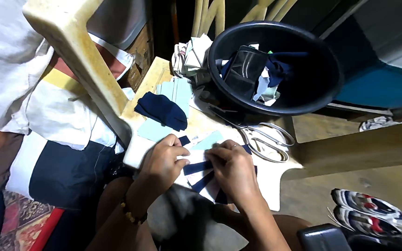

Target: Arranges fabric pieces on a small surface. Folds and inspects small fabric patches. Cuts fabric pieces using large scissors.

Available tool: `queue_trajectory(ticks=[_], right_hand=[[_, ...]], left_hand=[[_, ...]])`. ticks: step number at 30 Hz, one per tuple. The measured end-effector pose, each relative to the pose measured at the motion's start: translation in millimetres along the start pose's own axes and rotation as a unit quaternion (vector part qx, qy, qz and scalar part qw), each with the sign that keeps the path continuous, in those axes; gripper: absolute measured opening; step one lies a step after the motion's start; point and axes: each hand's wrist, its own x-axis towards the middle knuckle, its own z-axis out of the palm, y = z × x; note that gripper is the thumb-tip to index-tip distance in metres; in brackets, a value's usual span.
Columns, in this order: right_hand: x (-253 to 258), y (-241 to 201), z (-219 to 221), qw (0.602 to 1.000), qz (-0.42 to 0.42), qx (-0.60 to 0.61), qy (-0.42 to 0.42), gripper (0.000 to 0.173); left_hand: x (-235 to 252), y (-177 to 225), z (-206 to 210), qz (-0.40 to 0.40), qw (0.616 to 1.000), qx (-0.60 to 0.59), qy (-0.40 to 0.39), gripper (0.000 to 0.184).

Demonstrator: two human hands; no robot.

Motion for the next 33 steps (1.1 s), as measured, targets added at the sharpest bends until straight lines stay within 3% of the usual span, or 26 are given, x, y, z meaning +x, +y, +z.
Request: queue_trajectory(ticks=[5,10,12,15,17,23,26,30,33], right_hand=[[0,1,-3,1.000,-0.003,-0.020,0.008,0.011],[-2,3,-7,0.994,-0.052,-0.007,0.096,0.018],[-8,-3,-12,0.995,-0.089,-0.006,0.049,0.024],[-21,-18,-15,0.986,-0.129,-0.047,-0.094,0.038],[-29,-25,-10,0.978,-0.138,-0.092,-0.129,0.048],[-40,-17,3,0.970,-0.117,-0.144,-0.160,0.075],[-42,-13,6,0.972,-0.122,-0.134,-0.148,0.079],[-43,-15,7,0.975,-0.124,-0.126,-0.138,0.078],[-43,-16,7,0.977,-0.120,-0.116,-0.134,0.077]], left_hand=[[1,2,-2,-0.008,1.000,-0.003,-0.009,0.013],[1,3,-2,-0.013,1.000,-0.006,-0.017,0.013],[1,-1,0,0.000,1.000,-0.005,-0.006,0.012],[2,4,-3,-0.015,1.000,-0.010,-0.025,0.013],[3,6,-5,-0.023,0.999,-0.005,-0.030,0.014],[2,1,-3,-0.002,1.000,-0.008,-0.019,0.013],[3,0,-5,0.008,1.000,-0.018,-0.006,0.012],[20,9,3,0.069,0.995,0.016,0.075,0.015],[47,26,6,0.071,0.997,0.035,-0.012,0.024]])
